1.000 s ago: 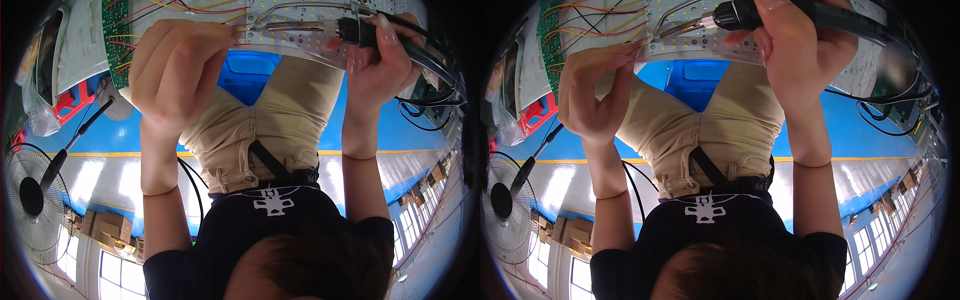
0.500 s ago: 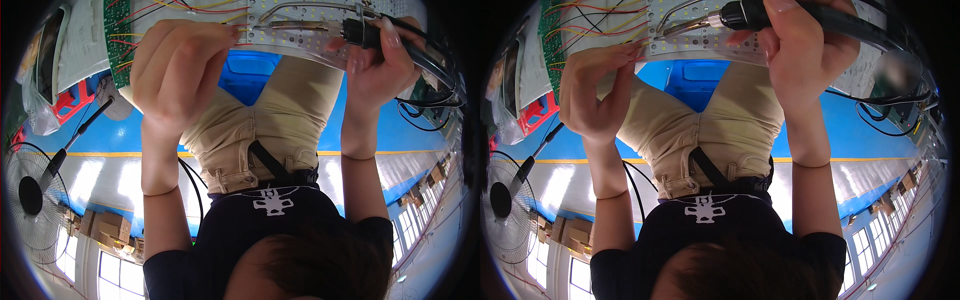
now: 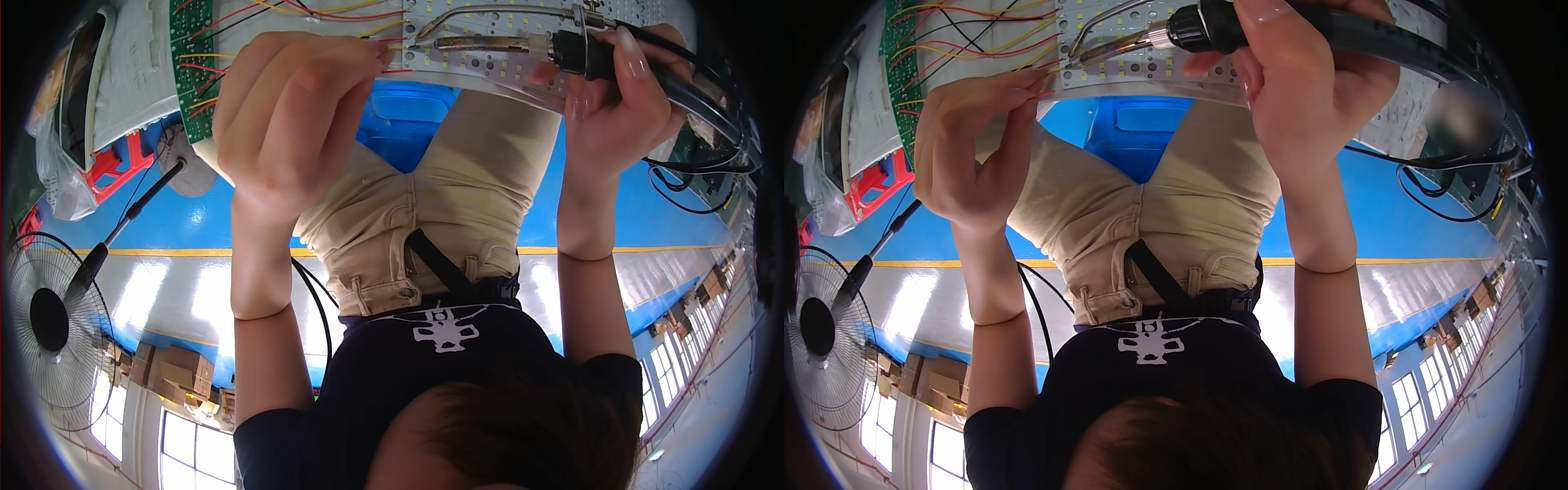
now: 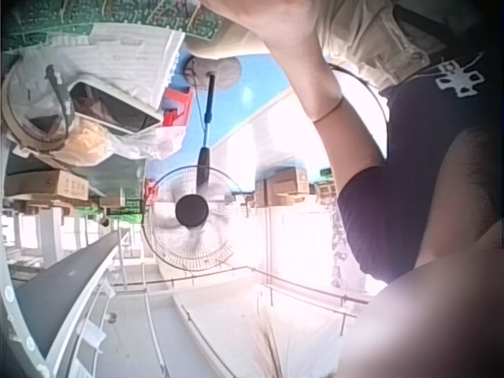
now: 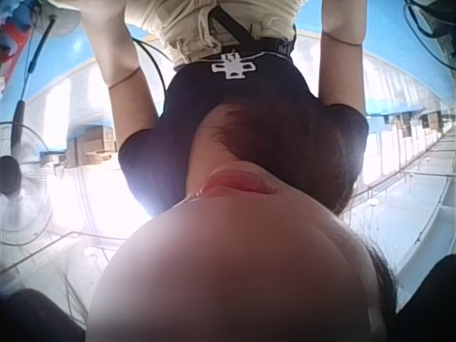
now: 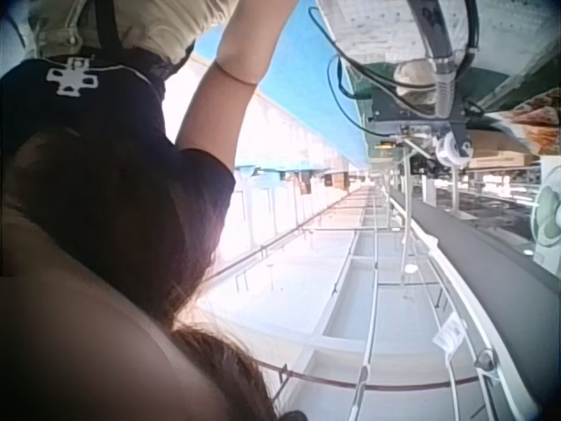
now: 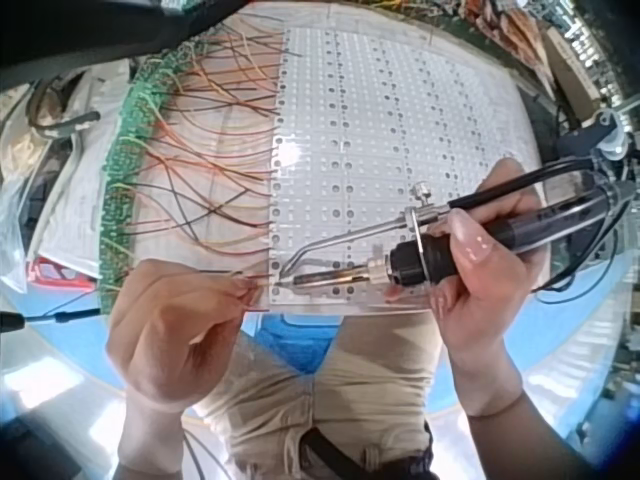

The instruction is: The person solders individual red and yellow electrical wires to an LED light panel array using a soldering iron.

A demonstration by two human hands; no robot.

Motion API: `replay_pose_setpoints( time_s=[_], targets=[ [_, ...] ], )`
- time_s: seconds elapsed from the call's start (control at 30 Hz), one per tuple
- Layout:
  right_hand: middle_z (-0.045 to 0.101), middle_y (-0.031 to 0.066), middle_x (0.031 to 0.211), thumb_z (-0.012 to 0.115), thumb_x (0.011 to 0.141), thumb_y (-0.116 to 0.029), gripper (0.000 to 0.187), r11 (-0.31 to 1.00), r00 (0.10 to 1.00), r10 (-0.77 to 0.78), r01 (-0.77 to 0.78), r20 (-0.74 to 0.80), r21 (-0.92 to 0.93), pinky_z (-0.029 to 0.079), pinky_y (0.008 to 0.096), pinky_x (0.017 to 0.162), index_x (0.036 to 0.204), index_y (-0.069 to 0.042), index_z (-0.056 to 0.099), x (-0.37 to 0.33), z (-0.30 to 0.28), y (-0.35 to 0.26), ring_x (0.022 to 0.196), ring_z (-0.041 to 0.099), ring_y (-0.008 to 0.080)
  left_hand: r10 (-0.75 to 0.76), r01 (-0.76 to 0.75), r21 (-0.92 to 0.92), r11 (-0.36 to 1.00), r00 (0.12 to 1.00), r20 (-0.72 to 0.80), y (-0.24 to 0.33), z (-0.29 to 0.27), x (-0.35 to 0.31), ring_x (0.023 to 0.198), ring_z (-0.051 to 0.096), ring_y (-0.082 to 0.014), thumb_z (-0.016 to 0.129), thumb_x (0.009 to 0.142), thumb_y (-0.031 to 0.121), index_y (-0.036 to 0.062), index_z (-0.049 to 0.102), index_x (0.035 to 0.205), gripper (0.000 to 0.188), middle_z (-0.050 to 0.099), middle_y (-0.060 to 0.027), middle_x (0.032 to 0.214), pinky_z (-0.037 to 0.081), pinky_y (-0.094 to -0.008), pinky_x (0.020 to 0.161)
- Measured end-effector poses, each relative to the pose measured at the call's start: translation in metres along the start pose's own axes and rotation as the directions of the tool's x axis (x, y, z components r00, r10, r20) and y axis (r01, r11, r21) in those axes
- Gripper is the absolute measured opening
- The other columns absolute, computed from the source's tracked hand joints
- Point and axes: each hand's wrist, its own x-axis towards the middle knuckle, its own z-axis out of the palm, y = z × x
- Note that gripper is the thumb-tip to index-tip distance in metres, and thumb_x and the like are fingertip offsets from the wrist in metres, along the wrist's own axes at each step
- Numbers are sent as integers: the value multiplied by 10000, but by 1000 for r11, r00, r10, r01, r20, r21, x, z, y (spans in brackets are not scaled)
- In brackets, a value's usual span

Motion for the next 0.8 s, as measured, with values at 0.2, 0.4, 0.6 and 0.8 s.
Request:
replay_pose_setpoints(
  time_s=[0.2,0.4,0.6,0.8],
  targets=[
    [563,92,796,528,946,83,25,867,929,-270,349,255,-356,563,281,419,940,96,549,13,-19,9,517,628,138,3,-3,3,1000,1000,-1,0,0,0,786,737,-225,812,714,-142,17,663,933,308,772,-102,863,555,-292,689],
    [614,72,728,565,942,41,98,988,982,-152,147,-108,-55,465,196,462,889,80,638,3,2,10,480,565,97,2,-2,10,1000,1000,4,-1,0,-1,787,737,-224,815,715,-138,19,668,937,309,775,-103,873,553,-294,695],
    [635,52,709,571,913,56,103,924,964,-252,266,83,-277,475,205,532,863,75,659,9,-15,8,524,555,78,-17,17,5,1000,1000,5,2,0,-1,791,736,-224,813,708,-143,19,670,939,316,775,-100,874,552,-296,701],
    [621,63,753,564,926,48,132,885,953,-274,301,127,-356,514,222,547,833,87,649,9,-14,6,555,593,89,-7,7,7,1000,1000,-3,1,0,-1,788,735,-226,813,705,-140,20,671,937,316,773,-98,869,553,-297,698]
  ],
)
